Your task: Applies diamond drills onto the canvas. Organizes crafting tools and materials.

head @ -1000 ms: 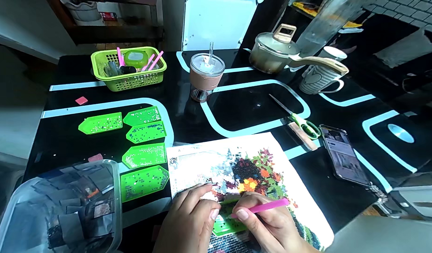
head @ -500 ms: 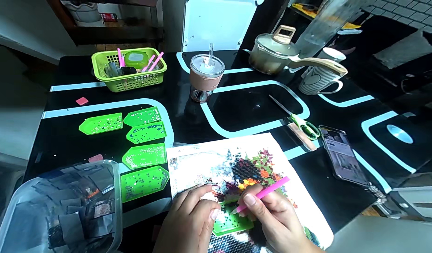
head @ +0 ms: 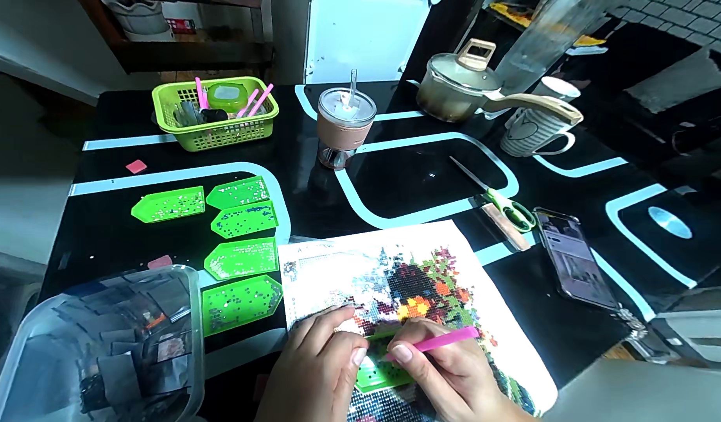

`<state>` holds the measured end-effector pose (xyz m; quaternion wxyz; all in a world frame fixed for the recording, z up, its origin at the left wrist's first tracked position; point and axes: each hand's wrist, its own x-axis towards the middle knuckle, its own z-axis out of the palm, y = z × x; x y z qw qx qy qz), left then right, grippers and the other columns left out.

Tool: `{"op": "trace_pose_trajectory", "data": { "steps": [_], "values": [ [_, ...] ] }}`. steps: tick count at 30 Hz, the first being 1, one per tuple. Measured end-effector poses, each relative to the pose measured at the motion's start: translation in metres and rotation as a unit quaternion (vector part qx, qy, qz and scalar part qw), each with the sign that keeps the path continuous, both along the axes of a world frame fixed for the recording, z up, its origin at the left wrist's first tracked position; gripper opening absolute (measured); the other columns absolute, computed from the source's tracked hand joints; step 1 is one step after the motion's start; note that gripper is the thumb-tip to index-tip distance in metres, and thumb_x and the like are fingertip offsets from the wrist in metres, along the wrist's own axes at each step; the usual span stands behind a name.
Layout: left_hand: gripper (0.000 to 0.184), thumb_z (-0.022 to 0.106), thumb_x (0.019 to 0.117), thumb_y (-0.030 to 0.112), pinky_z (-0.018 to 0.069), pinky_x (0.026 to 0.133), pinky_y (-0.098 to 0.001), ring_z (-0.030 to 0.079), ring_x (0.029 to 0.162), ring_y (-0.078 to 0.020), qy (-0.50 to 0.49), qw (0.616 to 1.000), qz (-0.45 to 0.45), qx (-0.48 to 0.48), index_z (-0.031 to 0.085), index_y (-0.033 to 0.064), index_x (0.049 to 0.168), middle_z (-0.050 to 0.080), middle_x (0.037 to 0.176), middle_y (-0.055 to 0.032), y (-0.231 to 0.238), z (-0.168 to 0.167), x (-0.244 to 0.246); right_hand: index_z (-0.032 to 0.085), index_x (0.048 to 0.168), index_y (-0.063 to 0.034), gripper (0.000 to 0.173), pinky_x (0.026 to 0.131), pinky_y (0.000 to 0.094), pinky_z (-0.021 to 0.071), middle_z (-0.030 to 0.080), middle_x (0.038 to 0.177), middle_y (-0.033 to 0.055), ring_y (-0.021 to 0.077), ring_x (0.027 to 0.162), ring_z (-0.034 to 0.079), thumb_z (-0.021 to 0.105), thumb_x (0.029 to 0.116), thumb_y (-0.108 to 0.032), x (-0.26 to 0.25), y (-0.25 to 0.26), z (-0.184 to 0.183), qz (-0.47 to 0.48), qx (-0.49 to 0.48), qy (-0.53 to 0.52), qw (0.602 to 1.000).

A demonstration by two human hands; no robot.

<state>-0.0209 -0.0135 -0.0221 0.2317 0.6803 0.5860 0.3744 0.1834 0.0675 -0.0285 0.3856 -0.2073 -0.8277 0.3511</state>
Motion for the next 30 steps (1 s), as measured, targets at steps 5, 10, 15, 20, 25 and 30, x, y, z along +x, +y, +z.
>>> {"op": "trace_pose_trajectory", "data": {
  "steps": [5,10,15,20,25,30],
  "values": [
    [0.031,0.047,0.1074,0.025,0.0482,0.105,-0.0356,0.060,0.128,-0.0222,-0.006,1.000,-0.005,-0.010,0.074,0.0118,0.103,0.067,0.133,-0.0093,0.000,0.001,-0.001,0.066,0.100,-0.0090,0.025,0.064,0.0129,0.0532,0.068,0.084,-0.0036,-0.0032,0.072,0.063,0.050,0.1098,-0.026,0.001,0.002,0.005,-0.020,-0.147,0.077,0.986],
    [0.031,0.046,0.1075,0.024,0.0487,0.104,-0.0370,0.060,0.127,-0.0239,-0.005,1.000,-0.012,-0.028,0.074,0.0110,0.105,0.065,0.136,-0.0103,0.000,0.004,-0.001,0.069,0.094,-0.0185,0.026,0.058,0.0136,0.0522,0.071,0.078,-0.0065,-0.0013,0.062,0.063,0.050,0.1086,-0.029,0.009,0.028,0.022,-0.130,-0.239,0.081,0.959],
    [0.030,0.048,0.1070,0.023,0.0486,0.104,-0.0380,0.060,0.127,-0.0255,-0.003,0.999,-0.017,-0.031,0.075,0.0099,0.105,0.065,0.136,-0.0120,0.000,0.006,-0.002,0.066,0.092,-0.0153,0.026,0.056,0.0143,0.0501,0.064,0.070,-0.0056,0.0005,0.058,0.059,0.051,0.1084,-0.028,0.009,0.044,0.010,-0.134,-0.167,0.036,0.976],
    [0.030,0.047,0.1074,0.022,0.0478,0.105,-0.0376,0.059,0.128,-0.0247,-0.004,0.999,-0.019,-0.029,0.074,0.0100,0.105,0.065,0.136,-0.0123,0.000,0.006,-0.003,0.066,0.093,-0.0144,0.025,0.056,0.0135,0.0493,0.062,0.069,-0.0070,-0.0007,0.059,0.058,0.050,0.1088,-0.026,0.009,0.044,0.005,-0.120,-0.140,0.025,0.982],
    [0.030,0.047,0.1074,0.022,0.0471,0.106,-0.0371,0.059,0.129,-0.0246,-0.007,0.999,-0.020,-0.028,0.074,0.0097,0.105,0.065,0.135,-0.0127,0.000,0.005,-0.003,0.065,0.093,-0.0133,0.025,0.058,0.0131,0.0493,0.063,0.072,-0.0069,-0.0017,0.062,0.058,0.050,0.1088,-0.025,0.011,0.043,0.004,-0.102,-0.136,0.028,0.985],
    [0.030,0.048,0.1074,0.023,0.0471,0.106,-0.0363,0.058,0.129,-0.0245,-0.009,0.999,-0.022,-0.031,0.074,0.0093,0.105,0.065,0.136,-0.0131,0.000,0.006,-0.003,0.065,0.093,-0.0127,0.025,0.059,0.0140,0.0514,0.065,0.074,-0.0066,-0.0015,0.063,0.060,0.051,0.1087,-0.024,0.009,0.043,0.003,-0.102,-0.119,0.019,0.987]
  ]
}}
